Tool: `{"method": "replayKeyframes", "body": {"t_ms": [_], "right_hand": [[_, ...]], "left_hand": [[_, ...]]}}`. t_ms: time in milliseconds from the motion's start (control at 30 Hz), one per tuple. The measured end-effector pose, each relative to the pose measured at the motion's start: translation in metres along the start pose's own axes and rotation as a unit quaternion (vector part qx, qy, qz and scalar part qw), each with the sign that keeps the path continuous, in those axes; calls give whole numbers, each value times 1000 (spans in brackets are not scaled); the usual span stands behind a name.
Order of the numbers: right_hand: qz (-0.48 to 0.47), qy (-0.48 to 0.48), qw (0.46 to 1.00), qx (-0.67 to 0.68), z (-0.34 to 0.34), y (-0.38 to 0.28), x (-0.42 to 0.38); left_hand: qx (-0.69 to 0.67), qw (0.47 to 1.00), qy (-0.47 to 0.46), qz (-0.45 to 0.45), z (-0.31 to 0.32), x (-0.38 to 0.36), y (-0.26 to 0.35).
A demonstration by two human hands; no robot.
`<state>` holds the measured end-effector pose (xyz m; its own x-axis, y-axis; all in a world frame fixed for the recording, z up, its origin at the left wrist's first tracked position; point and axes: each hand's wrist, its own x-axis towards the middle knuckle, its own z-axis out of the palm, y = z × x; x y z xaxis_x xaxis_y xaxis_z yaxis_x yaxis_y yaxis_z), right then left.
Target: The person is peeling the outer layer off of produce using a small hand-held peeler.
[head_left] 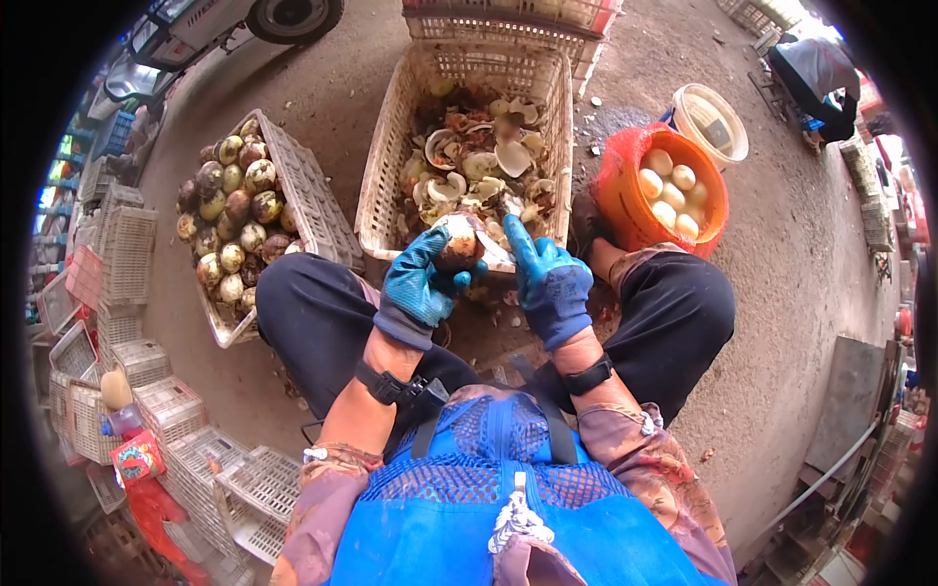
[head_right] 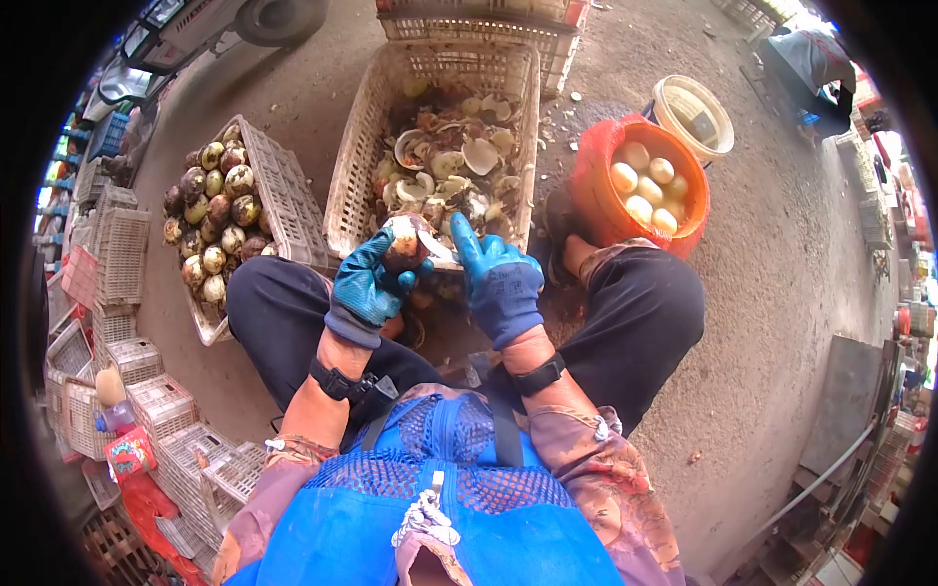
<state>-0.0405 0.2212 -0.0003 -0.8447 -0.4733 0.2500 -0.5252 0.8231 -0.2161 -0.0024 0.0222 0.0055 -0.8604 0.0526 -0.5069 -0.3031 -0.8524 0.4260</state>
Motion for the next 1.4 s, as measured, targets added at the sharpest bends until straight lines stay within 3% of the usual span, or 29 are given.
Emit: {"method": "replayKeyframes", "body": {"t_ms": [533, 600, 667, 767, 800, 900, 933, 1033, 1067, 1300, 1367, 1400], "right_hand": [[98, 4, 953, 286, 12, -13, 3], [151, 48, 922, 352, 33, -4, 7], [198, 22, 933, 300, 18, 5, 18], [157, 41, 900, 405, 5, -3, 18], [199, 26, 827, 525, 10, -7, 14], [92, 20, 885, 457, -6, -11, 13], [90, 6, 903, 419, -10, -11, 11], [95, 11, 856, 508, -10, -14, 16], [171, -60, 811, 556, -6, -13, 14], [106, 20, 922, 372, -6, -3, 14], [89, 50, 939, 329, -11, 0, 9], [38, 69, 953, 293, -9, 5, 6]], "left_hand": [[21, 998, -2, 65, -1, 2, -6], [56, 995, -22, 85, 1, 0, -10], [82, 992, -16, 90, 8, -8, -12], [40, 996, -39, 64, 6, -5, -12], [51, 996, -41, 63, 5, -4, -10], [57, 989, 55, 124, 23, -5, -15], [112, 985, 40, 128, 19, -4, -14], [218, 966, 9, 138, 5, -1, -10], [218, 966, 8, 140, 5, -1, -10], [157, 985, 19, 65, 18, -10, -12], [158, 982, 42, 98, 15, -7, -17], [157, 979, 54, 115, 13, -6, -18]]}}
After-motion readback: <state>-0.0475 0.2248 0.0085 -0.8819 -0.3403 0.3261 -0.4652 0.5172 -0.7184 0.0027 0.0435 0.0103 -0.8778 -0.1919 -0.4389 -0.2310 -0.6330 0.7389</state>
